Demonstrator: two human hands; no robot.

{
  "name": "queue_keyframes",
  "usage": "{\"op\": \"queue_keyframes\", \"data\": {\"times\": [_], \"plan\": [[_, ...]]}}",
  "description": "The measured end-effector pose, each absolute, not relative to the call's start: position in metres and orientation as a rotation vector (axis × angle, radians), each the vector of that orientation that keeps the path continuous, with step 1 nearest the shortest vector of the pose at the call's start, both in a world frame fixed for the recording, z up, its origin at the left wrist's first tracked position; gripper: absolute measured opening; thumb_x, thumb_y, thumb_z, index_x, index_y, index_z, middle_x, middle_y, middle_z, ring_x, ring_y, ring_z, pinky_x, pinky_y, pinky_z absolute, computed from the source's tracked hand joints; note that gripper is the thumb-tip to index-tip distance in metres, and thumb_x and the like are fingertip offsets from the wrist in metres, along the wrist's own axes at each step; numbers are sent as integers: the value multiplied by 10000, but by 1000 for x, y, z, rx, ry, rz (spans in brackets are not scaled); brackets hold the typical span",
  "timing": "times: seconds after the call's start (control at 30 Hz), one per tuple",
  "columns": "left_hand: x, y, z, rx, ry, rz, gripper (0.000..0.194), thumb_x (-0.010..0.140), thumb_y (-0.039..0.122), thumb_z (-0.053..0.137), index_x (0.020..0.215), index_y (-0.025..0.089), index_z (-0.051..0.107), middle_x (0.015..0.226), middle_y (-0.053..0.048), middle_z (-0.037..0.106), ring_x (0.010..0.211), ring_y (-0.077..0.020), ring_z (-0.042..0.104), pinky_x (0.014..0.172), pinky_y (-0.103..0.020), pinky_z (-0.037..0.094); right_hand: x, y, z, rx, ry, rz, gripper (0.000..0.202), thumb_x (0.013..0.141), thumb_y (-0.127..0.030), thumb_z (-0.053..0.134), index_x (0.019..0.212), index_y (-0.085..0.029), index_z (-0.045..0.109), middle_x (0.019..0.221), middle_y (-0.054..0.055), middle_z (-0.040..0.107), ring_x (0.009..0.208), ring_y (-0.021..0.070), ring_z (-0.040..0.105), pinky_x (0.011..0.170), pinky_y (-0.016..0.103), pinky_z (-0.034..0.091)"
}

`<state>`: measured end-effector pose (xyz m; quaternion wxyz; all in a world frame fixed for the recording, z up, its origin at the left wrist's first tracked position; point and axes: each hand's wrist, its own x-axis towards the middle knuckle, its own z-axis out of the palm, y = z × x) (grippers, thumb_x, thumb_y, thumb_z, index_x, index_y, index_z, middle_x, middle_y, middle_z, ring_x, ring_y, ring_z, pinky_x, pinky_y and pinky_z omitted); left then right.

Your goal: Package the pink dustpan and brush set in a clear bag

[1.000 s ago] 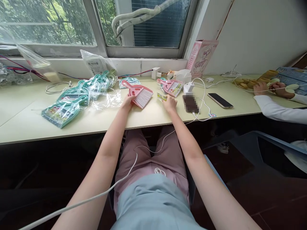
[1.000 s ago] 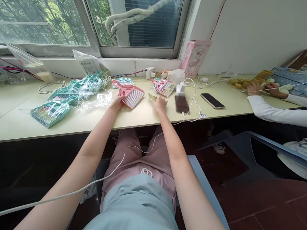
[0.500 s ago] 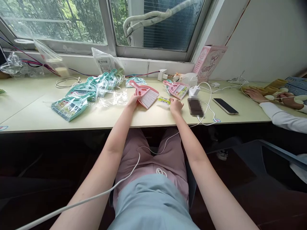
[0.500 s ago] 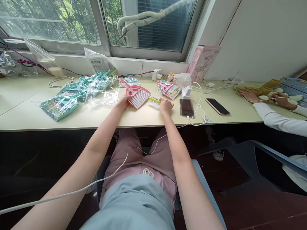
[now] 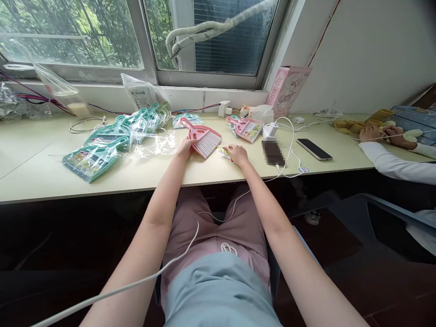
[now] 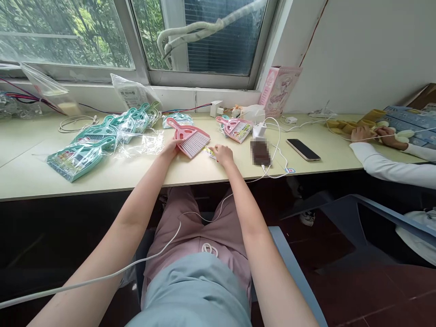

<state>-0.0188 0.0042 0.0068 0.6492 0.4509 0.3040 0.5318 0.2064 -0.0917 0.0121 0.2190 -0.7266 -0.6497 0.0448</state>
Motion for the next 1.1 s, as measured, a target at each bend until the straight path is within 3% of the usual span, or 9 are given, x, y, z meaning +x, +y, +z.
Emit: {"op": "queue_keyframes", "data": {"times": [0.1,0.23,0.33,0.57,0.73,0.87,1.1], "plan": [[-18,5,7,1018,711,1207,439,578,65,723,1010,109,665,1053,-109,690,1030,-266,660,976,-409,521,210,-92,10,-2053,-1669,92,363,994,-438,439,980,-187,700,979,132,726,932,251,638,746,296,394],[-17,5,8,1012,742,1193,428,576,62,709,996,121,649,1011,-89,694,992,-247,665,956,-387,531,221,-87,8,-2094,-1106,-38,369,1007,-265,338,1139,-179,672,1185,150,674,1099,268,604,897,369,434],[-17,4,8,1019,728,1176,443,579,74,708,1011,137,632,1033,-81,692,987,-232,665,932,-366,541,229,-82,5,-1989,-928,11,353,958,-224,373,1111,-210,691,1274,122,638,1179,268,566,958,410,442],[-15,-3,12,1045,744,1199,427,575,113,695,993,154,622,1000,-81,677,962,-252,664,809,-361,563,239,-71,-3,-1746,-816,274,246,855,-246,449,904,-221,689,979,56,722,901,196,666,781,295,518],[-20,1,13,970,924,1295,361,575,100,677,923,166,607,899,-76,660,878,-256,655,702,-345,548,216,-38,11,-1461,-629,666,92,799,-195,505,804,-199,596,685,-15,638,562,105,581,559,218,485],[-29,15,7,721,976,1508,383,555,34,613,890,199,530,859,-23,622,891,-203,646,761,-314,557,189,-20,10,-1199,-800,810,51,811,-170,533,789,-192,573,761,-30,648,520,47,498,528,165,429],[-31,17,3,706,883,1507,436,535,-24,583,898,200,497,887,-12,628,876,-186,654,799,-339,571,182,-34,-2,-1178,-987,745,79,825,-235,570,761,-192,586,780,-26,640,505,47,462,542,199,418]]}}
